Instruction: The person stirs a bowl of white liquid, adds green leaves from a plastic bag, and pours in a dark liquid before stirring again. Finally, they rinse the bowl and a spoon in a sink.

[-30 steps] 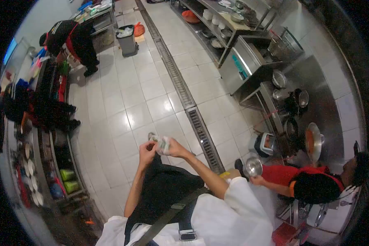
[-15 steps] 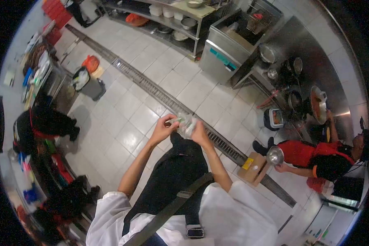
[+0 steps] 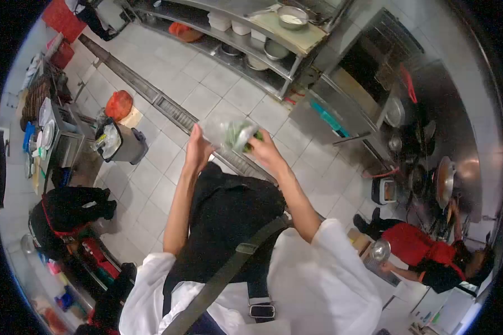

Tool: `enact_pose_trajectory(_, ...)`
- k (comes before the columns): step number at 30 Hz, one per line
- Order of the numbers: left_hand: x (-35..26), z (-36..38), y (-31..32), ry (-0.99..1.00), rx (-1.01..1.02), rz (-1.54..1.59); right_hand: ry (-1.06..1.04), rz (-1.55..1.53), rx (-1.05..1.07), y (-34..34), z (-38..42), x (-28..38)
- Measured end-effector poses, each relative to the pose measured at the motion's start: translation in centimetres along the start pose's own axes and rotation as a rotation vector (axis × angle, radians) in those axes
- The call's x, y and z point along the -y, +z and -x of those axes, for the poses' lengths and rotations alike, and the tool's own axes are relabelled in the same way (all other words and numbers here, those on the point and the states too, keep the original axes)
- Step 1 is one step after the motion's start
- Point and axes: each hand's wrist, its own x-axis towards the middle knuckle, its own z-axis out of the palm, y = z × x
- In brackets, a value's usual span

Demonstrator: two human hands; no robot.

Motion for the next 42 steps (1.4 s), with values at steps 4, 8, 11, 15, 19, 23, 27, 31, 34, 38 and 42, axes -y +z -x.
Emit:
enact_pose_trajectory(4, -4.4, -13.6, -1.7, -0.130, 0.216, 0.301, -0.005, -0.144, -0.026, 1.3, -13.8, 3.7)
enact_pose_trajectory(8, -6.9, -26.1, -2.9, -0.166, 0.247, 0.118, -0.007, -0.165, -0.073, 1.5, -23.8, 6.3)
enact_pose_trajectory(11, -8.2, -35.7, -3.9, -0.286, 0.269, -0.095, -0.055, -0.281, -0.100, 0.8, -30.4, 7.0)
enact_pose_trajectory(15, -11.4, -44.4, -2.1, -0.449, 0.369, -0.084, -0.131, -0.289, -0.225, 2.7, -35.7, 11.7)
enact_pose_trajectory(19, -12.3, -50.0, -0.5, -0.418, 0.630, -0.547, -0.295, -0.320, -0.233, 1.6, -40.8, 10.1)
enact_pose_trajectory(23, -10.3, -53.2, -0.2, 0.055, 0.916, -0.817, -0.169, -0.072, -0.583, 0.3, -44.0, 8.6)
enact_pose_trajectory(27, -10.3, -56.3, -0.7, -0.377, 0.750, -0.600, -0.310, -0.063, -0.612, 1.3, -45.4, 11.2)
enact_pose_trajectory(31, -10.1, -57.9, 0.3, -0.360, 0.643, -0.604, -0.274, 0.096, -0.646, 0.7, -47.5, 12.4)
enact_pose_trajectory(34, -9.2, -60.4, 0.2, -0.355, 0.646, -0.574, -0.187, 0.312, -0.639, -0.3, -48.8, 13.7)
enact_pose_trajectory(38, -7.1, -64.7, -0.2, -0.348, 0.596, -0.611, -0.254, 0.160, -0.655, -1.4, -51.2, 14.3)
enact_pose_trajectory(42, -8.2, -67.4, 3.7, -0.635, 0.138, -0.215, -0.268, -0.180, -0.722, -2.7, -53.9, 15.9)
